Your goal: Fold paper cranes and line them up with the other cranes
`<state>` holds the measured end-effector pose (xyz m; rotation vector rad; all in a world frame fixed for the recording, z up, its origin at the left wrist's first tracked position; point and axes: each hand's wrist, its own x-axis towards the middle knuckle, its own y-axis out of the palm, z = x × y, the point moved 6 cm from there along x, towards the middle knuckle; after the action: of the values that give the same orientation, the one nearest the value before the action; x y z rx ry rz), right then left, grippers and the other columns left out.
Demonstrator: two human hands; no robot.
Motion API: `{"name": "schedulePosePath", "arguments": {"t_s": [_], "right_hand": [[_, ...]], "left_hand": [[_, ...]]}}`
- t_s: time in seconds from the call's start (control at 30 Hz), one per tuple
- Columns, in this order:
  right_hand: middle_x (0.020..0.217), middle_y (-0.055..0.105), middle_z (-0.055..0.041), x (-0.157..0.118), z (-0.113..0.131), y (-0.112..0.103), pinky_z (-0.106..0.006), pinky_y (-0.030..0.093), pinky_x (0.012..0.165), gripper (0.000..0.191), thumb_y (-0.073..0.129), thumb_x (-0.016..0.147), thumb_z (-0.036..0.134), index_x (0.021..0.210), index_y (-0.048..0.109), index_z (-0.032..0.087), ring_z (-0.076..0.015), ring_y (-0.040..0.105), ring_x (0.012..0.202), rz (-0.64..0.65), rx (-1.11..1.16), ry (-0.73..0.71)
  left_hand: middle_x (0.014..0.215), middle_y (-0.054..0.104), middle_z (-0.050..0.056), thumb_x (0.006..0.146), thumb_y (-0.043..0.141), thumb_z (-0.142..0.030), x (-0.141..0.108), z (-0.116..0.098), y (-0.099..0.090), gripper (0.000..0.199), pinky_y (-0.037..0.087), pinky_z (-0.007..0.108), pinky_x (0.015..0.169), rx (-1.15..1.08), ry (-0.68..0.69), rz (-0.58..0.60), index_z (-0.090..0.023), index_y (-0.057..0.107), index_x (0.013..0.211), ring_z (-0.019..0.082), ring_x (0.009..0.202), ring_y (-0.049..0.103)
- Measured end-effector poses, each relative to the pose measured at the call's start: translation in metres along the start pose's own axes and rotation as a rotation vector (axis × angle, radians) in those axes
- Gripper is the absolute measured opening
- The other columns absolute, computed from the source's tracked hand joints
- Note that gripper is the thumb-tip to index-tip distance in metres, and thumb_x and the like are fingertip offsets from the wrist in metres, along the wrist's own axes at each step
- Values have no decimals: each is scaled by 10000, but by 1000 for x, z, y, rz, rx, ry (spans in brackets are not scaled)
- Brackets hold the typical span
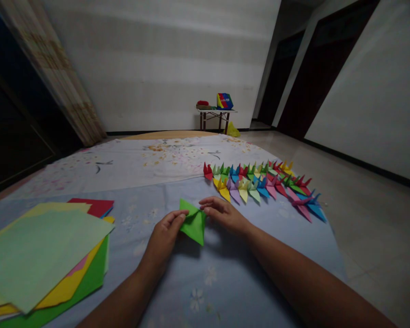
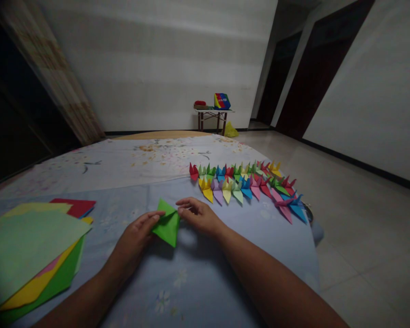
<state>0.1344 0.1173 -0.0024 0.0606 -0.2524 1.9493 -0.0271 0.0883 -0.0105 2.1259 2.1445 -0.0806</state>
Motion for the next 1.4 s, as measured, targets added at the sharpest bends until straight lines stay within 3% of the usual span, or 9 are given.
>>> {"name": "schedulePosePath", "arguments": {"t_s": [0.13, 0.3, 0.43, 0.6, 0.8, 1.03, 1.23, 1.3, 1.4], "right_hand": [[1018, 548, -58, -4, 9, 2, -253, 457, 680, 328, 592, 772, 308, 1076, 563, 191, -134, 560, 848, 16, -150, -77], [1004, 547, -56, -6, 12, 5, -239, 461, 671, 209, 621, 726, 229, 929, 620, 177, -146, 554, 897, -23, -234, -153], [856, 588, -33, -2, -2, 4, -225, 448, 618, 153, 638, 719, 274, 815, 634, 155, -117, 564, 738, -38, -152, -45], [647, 583, 8, 1, -14, 2, -205, 386, 535, 214, 648, 709, 343, 760, 623, 137, -76, 497, 547, -29, 5, 70], [611, 579, 20, 2, -16, 1, -205, 370, 530, 276, 674, 674, 399, 733, 616, 136, -71, 483, 521, -65, 141, 111], [609, 583, 18, 3, -19, -2, -210, 382, 540, 304, 682, 653, 422, 719, 614, 133, -76, 495, 529, -112, 155, 128], [616, 583, 11, 2, -21, 3, -215, 396, 539, 294, 644, 697, 421, 728, 607, 131, -83, 506, 536, -89, 80, 122], [686, 601, -6, 1, -16, 2, -222, 417, 565, 277, 618, 729, 415, 780, 626, 143, -97, 534, 594, -97, -26, 67], [963, 596, -61, -3, 6, -5, -278, 455, 723, 258, 605, 760, 384, 931, 643, 194, -151, 563, 862, -148, -257, -153]], "left_hand": [[775, 674, 39, 697, 608, -408, -3, -2, 5, 358, 456, 263, 587, -30, -21, 53, -145, 626, 940, 177, 662, 612], [801, 668, 33, 710, 600, -344, -7, -9, 9, 305, 457, 271, 646, 164, 121, 88, -154, 616, 948, 187, 719, 609], [925, 654, 51, 748, 571, -324, -11, -13, 12, 323, 456, 283, 694, 326, 252, 116, -171, 588, 1031, 202, 803, 603], [1021, 630, 74, 777, 545, -344, -15, -14, 12, 390, 460, 303, 731, 379, 284, 120, -164, 537, 1123, 206, 836, 599], [1148, 598, 95, 798, 524, -402, -10, -9, 13, 430, 440, 323, 834, 148, 184, 182, -167, 520, 1159, 245, 1009, 568], [1082, 646, 125, 808, 486, -402, -14, -3, 21, 502, 446, 339, 831, -253, -24, 282, -130, 472, 1230, 252, 975, 600], [1038, 669, 100, 679, 604, -247, -11, -3, 22, 511, 464, 308, 758, -239, -67, 248, -151, 524, 1176, 228, 862, 637], [969, 689, 83, 673, 618, -226, -8, 1, 19, 494, 464, 291, 730, -218, -82, 217, -151, 536, 1154, 201, 803, 644], [898, 702, 68, 678, 637, -251, -4, 6, 13, 461, 463, 259, 689, -225, -91, 155, -145, 555, 1120, 170, 741, 640]]}}
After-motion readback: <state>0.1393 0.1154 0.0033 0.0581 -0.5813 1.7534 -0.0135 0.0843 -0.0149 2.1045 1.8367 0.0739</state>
